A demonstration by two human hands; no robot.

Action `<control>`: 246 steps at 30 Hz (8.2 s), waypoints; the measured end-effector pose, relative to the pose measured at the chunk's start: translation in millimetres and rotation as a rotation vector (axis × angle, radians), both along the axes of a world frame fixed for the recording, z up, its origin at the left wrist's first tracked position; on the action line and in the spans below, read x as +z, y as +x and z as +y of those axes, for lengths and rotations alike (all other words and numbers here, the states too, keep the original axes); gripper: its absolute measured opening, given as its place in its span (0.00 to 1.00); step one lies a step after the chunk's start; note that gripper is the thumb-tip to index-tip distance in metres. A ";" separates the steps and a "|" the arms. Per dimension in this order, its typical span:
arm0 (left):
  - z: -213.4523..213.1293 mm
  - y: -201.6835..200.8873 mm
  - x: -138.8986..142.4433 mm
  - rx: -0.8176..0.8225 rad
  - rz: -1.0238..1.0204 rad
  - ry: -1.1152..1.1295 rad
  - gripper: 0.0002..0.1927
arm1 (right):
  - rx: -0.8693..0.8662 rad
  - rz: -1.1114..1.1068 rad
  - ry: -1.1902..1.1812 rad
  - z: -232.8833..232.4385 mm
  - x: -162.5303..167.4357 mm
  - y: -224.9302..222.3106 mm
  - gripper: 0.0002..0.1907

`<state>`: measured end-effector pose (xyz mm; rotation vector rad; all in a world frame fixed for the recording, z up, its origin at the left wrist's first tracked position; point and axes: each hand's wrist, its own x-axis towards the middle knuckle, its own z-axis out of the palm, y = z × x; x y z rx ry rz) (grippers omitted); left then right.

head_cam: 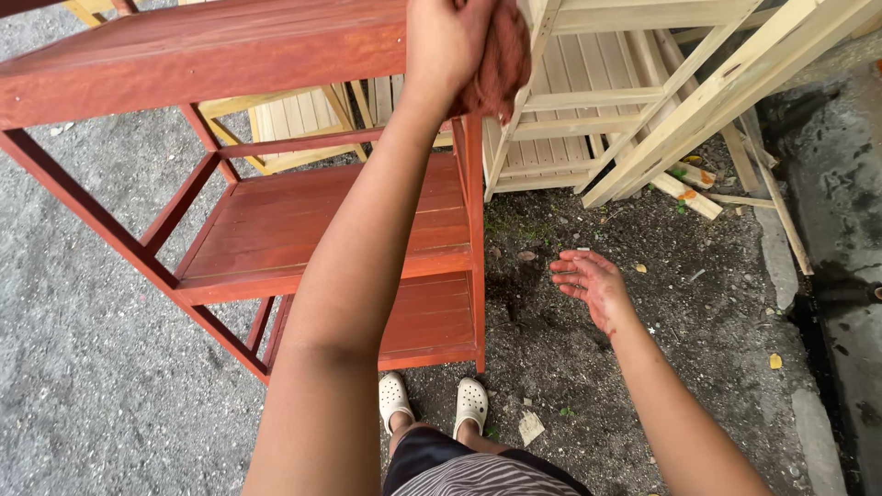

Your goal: The person wipes a red-painted wooden shelf unit with a cloth, moving around the piece to clean its top surface, side rails, lower shelves, and frame edges, steadying the unit with the other hand while working over each board.

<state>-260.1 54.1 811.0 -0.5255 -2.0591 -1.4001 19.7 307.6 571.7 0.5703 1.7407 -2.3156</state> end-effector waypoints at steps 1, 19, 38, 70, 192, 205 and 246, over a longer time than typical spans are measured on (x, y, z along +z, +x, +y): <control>-5.9 16.8 -4.5 -0.027 -0.074 0.108 0.13 | 0.002 -0.006 0.005 -1.9 -3.0 -2.5 0.15; -102.8 156.6 -206.8 -0.154 -0.855 0.531 0.16 | 0.154 -0.073 0.010 -69.6 -29.7 -27.7 0.15; -30.3 81.0 -69.0 -0.206 -0.175 0.038 0.26 | 0.134 -0.007 0.024 -84.4 -5.0 -56.2 0.16; 66.2 84.3 -151.5 0.404 -0.316 -0.816 0.34 | 0.081 -0.125 -0.010 -47.2 -69.6 5.2 0.15; -647.3 54.1 -74.7 0.657 0.014 -0.457 0.19 | 0.573 -0.170 0.056 -628.8 -10.2 -97.8 0.15; -627.1 289.5 -363.3 0.495 -0.916 -0.674 0.17 | 0.500 -0.267 0.023 -578.6 -57.1 -82.6 0.16; 5.6 3.4 -80.9 0.413 0.055 -0.555 0.35 | -0.032 -0.022 -0.083 -172.1 6.8 -28.1 0.18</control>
